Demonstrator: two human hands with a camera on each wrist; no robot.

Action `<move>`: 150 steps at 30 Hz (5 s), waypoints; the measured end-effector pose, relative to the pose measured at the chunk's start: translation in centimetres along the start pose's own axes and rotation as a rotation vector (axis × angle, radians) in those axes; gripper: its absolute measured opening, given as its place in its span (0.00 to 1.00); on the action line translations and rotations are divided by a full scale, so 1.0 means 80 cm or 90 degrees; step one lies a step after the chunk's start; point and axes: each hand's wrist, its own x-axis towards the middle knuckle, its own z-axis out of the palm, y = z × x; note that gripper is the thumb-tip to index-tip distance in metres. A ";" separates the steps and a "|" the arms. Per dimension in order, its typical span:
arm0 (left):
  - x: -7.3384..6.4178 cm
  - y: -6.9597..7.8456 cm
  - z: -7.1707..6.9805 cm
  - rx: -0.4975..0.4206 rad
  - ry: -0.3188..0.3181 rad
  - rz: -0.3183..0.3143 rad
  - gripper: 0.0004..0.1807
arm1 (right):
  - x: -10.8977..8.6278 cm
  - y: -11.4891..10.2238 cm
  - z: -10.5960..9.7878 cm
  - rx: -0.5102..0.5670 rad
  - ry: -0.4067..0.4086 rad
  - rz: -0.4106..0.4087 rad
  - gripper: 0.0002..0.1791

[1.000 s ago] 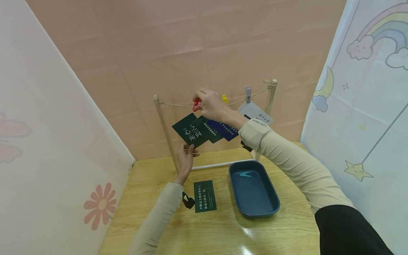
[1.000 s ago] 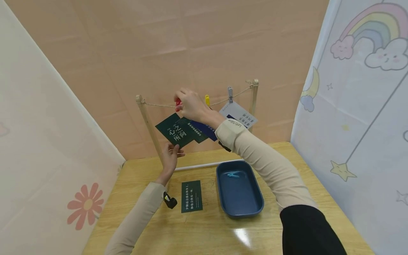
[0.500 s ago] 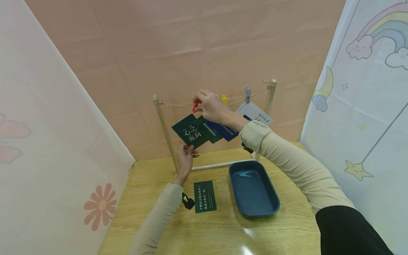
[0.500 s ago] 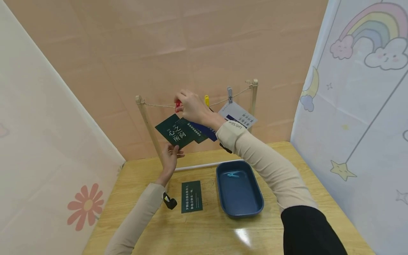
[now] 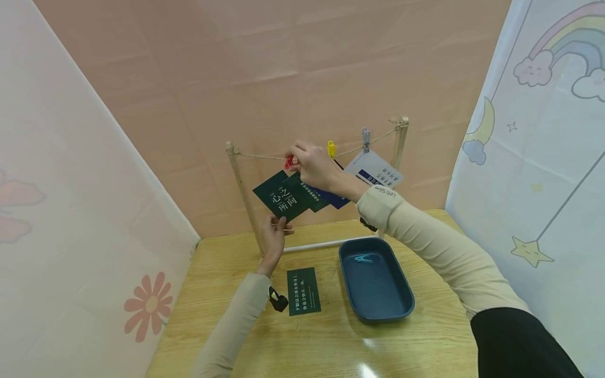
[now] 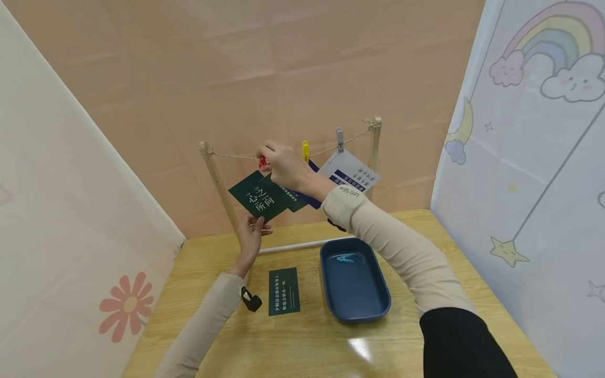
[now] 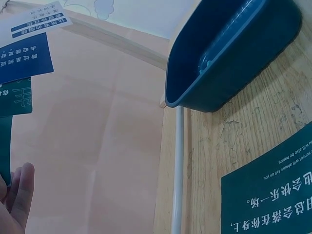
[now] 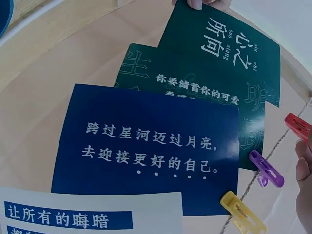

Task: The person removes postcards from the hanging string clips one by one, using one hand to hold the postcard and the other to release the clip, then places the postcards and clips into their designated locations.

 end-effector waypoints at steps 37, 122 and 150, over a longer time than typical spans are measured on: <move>-0.005 -0.008 0.001 0.023 0.013 -0.037 0.09 | -0.034 0.016 0.005 0.006 -0.007 -0.044 0.13; -0.024 -0.011 -0.008 0.023 -0.004 -0.053 0.07 | -0.091 0.043 0.032 -0.001 -0.044 -0.026 0.11; -0.031 -0.032 -0.006 0.027 0.002 -0.070 0.06 | -0.116 0.043 0.040 0.007 -0.057 -0.003 0.13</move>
